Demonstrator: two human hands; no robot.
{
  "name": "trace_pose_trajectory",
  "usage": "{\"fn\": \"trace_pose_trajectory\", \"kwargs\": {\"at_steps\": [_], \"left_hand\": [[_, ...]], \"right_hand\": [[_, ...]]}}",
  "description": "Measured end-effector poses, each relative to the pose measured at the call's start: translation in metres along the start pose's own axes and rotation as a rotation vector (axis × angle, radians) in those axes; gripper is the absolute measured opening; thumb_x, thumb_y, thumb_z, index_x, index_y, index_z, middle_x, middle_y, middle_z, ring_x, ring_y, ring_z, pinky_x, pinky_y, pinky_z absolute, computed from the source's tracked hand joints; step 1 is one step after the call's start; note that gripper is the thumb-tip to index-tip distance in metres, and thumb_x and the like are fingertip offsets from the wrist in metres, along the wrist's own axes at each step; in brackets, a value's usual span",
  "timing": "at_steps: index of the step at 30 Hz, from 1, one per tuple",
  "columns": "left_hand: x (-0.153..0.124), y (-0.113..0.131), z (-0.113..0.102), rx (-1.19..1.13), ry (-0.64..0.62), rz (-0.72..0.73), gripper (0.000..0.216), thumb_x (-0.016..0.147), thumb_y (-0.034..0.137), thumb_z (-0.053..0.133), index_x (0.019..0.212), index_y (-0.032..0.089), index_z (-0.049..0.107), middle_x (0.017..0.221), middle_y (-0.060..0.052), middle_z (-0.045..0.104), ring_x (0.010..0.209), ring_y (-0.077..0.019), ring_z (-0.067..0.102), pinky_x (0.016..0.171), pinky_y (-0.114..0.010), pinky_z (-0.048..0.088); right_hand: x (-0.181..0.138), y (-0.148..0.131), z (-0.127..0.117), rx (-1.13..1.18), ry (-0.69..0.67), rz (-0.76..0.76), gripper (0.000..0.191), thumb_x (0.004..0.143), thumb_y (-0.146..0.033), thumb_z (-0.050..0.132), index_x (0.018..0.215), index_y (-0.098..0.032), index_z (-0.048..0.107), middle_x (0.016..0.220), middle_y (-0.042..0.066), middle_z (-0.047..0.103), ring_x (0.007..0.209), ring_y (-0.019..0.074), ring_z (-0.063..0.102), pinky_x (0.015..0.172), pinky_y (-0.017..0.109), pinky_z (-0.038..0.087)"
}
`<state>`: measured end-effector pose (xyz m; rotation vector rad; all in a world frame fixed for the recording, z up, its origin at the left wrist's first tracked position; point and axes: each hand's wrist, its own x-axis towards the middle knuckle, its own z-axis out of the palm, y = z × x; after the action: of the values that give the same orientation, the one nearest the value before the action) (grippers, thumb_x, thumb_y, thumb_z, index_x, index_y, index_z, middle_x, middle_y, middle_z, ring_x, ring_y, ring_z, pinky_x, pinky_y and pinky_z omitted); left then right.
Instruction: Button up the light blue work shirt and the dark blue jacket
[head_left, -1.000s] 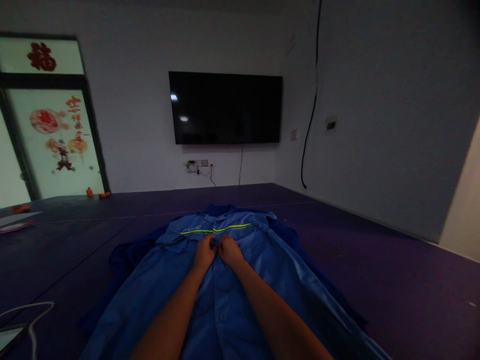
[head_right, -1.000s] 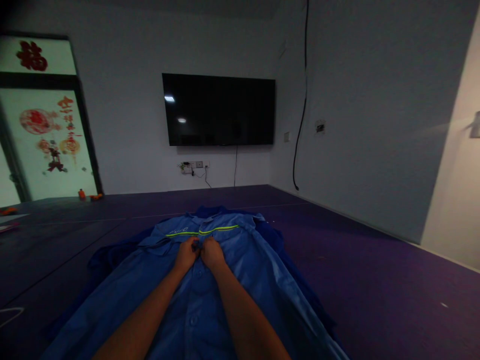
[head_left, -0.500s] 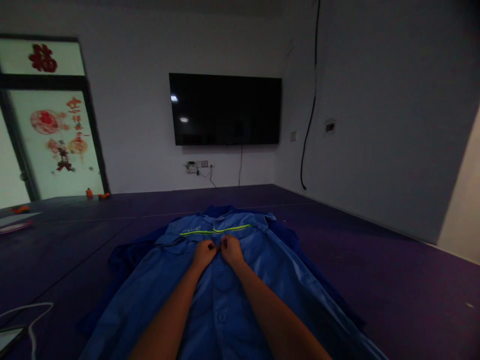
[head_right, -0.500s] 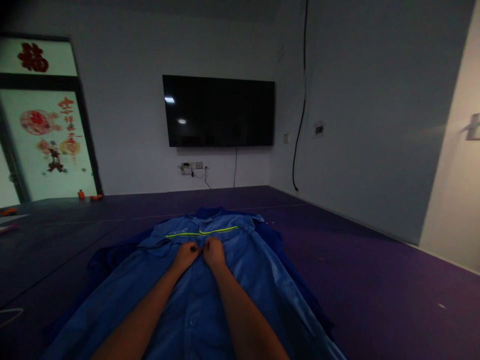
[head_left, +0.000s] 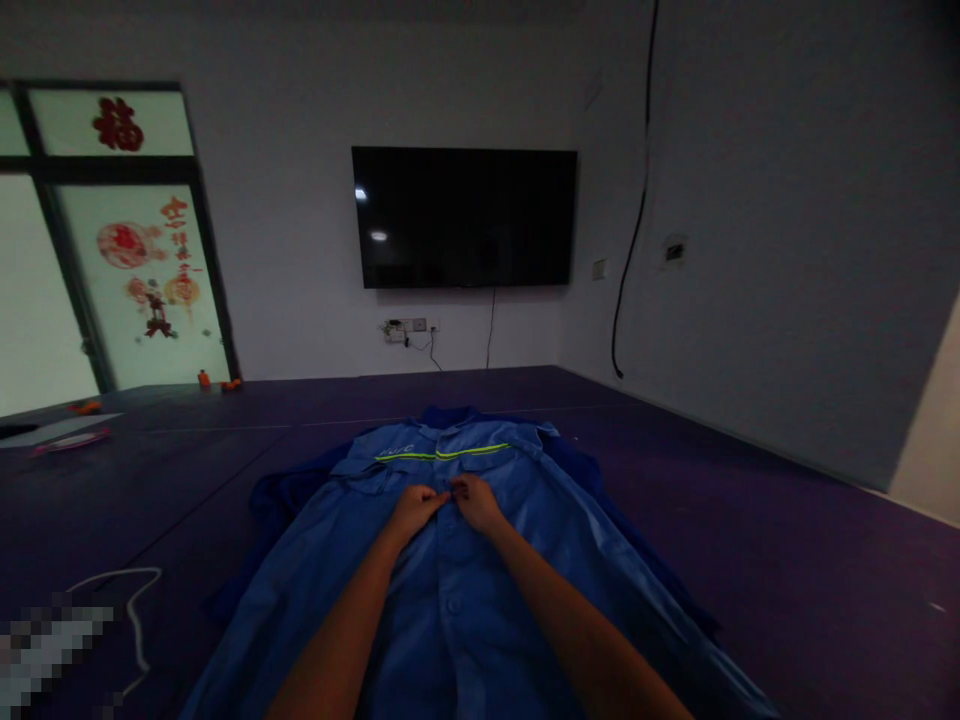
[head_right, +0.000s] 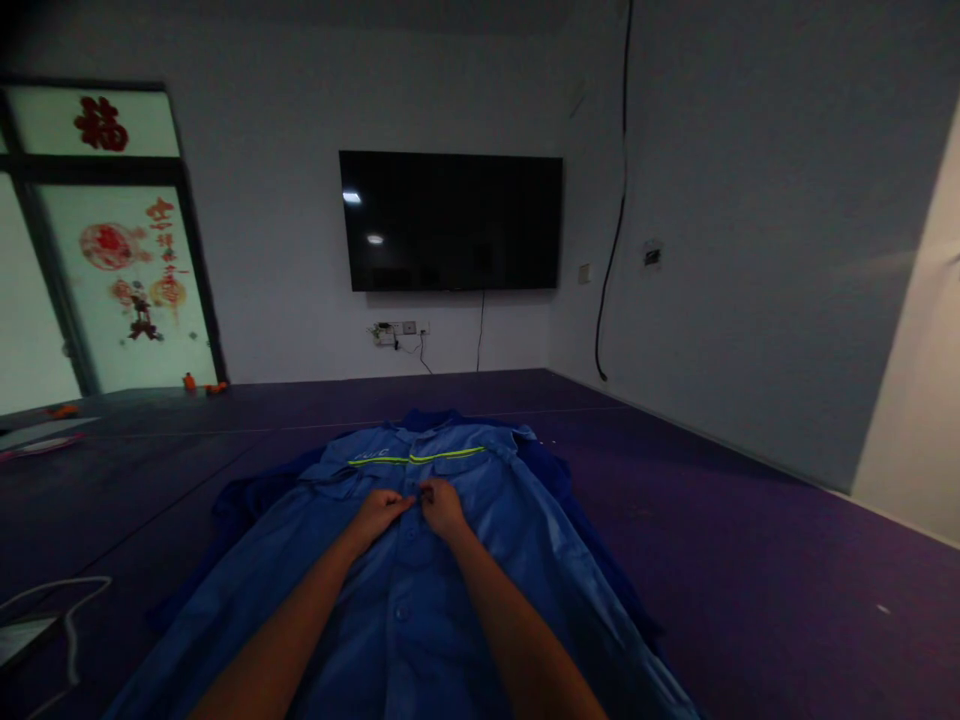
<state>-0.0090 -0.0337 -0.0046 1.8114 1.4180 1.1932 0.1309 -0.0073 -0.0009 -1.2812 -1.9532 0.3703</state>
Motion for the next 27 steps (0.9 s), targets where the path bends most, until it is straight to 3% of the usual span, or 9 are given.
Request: {"fn": "trace_pose_trajectory", "kwargs": {"at_steps": [13, 19, 23, 27], "left_hand": [[-0.041, 0.013, 0.003, 0.02, -0.006, -0.017, 0.028, 0.065, 0.034, 0.052, 0.046, 0.016, 0.043, 0.045, 0.006, 0.036, 0.049, -0.0087, 0.035, 0.049, -0.02, 0.023], [-0.048, 0.016, 0.003, 0.108, 0.051, 0.032, 0.019, 0.067, 0.023, 0.05, 0.049, 0.016, 0.048, 0.047, 0.004, 0.042, 0.051, -0.0099, 0.041, 0.051, -0.02, 0.027], [-0.053, 0.018, 0.001, 0.116, 0.031, 0.033, 0.017, 0.068, 0.021, 0.05, 0.053, 0.015, 0.053, 0.052, 0.002, 0.05, 0.053, -0.0107, 0.046, 0.052, -0.02, 0.03], [-0.057, 0.02, 0.0, 0.104, 0.019, 0.005, 0.015, 0.068, 0.021, 0.05, 0.055, 0.015, 0.057, 0.054, 0.001, 0.054, 0.055, -0.0118, 0.049, 0.054, -0.021, 0.032]], "right_hand": [[-0.06, -0.009, -0.022, 0.133, -0.078, -0.106, 0.022, 0.072, -0.009, 0.051, 0.085, -0.018, 0.067, 0.103, 0.006, 0.063, 0.097, 0.016, 0.057, 0.084, 0.028, 0.044], [-0.066, -0.018, -0.023, 0.018, -0.019, -0.121, 0.014, 0.069, -0.013, 0.058, 0.079, -0.017, 0.068, 0.096, 0.006, 0.065, 0.096, 0.0173, 0.058, 0.087, 0.028, 0.04], [-0.068, -0.02, -0.021, -0.018, -0.027, -0.095, 0.008, 0.068, -0.015, 0.06, 0.069, -0.018, 0.068, 0.097, 0.007, 0.065, 0.098, 0.0182, 0.057, 0.086, 0.027, 0.039], [-0.069, -0.021, -0.019, -0.028, 0.0, -0.03, 0.01, 0.07, -0.017, 0.059, 0.072, -0.017, 0.069, 0.101, 0.009, 0.064, 0.097, 0.0179, 0.057, 0.086, 0.026, 0.039]]}}
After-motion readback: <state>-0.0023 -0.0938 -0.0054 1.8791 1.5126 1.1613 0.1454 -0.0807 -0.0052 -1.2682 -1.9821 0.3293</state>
